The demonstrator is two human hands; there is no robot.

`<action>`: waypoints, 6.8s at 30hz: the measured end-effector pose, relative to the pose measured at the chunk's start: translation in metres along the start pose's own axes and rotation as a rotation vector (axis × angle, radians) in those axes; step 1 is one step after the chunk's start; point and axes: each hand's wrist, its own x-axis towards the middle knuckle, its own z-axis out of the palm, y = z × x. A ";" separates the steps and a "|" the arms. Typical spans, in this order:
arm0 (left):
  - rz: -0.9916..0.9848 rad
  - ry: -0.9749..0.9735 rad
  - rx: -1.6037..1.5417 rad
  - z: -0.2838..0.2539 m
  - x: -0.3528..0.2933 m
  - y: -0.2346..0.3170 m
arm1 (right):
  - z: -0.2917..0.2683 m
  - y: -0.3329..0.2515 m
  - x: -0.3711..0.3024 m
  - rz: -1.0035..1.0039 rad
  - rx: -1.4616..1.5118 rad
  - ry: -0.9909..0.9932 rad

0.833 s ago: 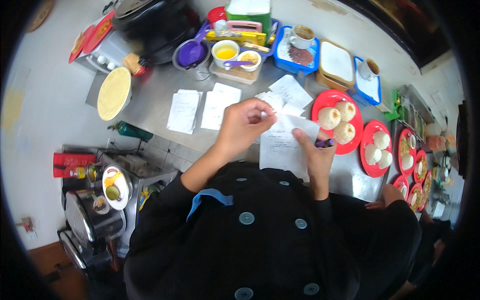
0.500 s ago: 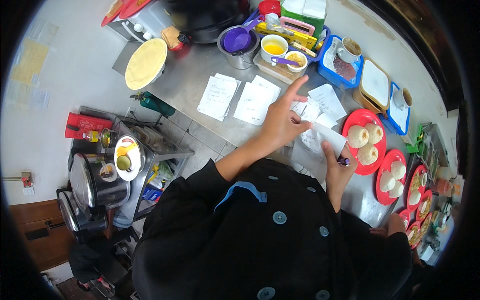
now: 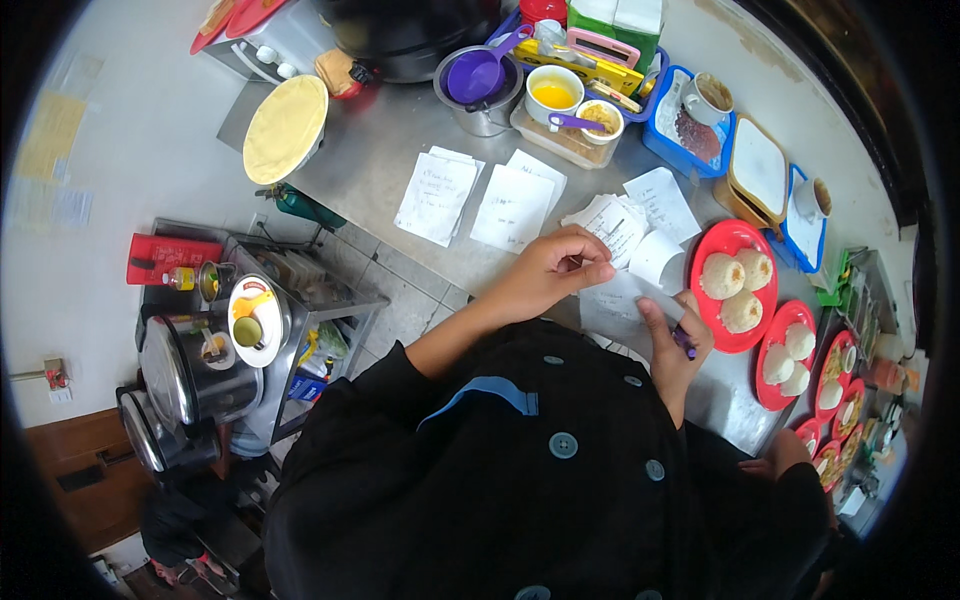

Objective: The person reviews several paper receipts on a stainless steel counter, writes notes with a pen, and organizes them alongside plates of food.

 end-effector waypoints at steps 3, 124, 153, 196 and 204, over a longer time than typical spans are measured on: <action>-0.142 0.034 -0.281 0.016 -0.004 0.008 | 0.020 -0.008 0.002 0.171 0.245 0.224; 0.133 -0.519 1.020 0.128 0.078 -0.141 | -0.113 0.054 -0.068 0.362 0.151 1.092; 0.381 -0.474 0.742 0.118 0.037 -0.130 | -0.104 0.149 -0.163 0.502 -0.038 0.311; -0.236 0.491 0.874 -0.141 0.115 -0.139 | -0.058 0.165 -0.089 0.590 -0.051 0.506; 0.235 0.511 0.267 -0.126 0.096 -0.092 | -0.055 0.180 -0.096 0.550 -0.050 0.557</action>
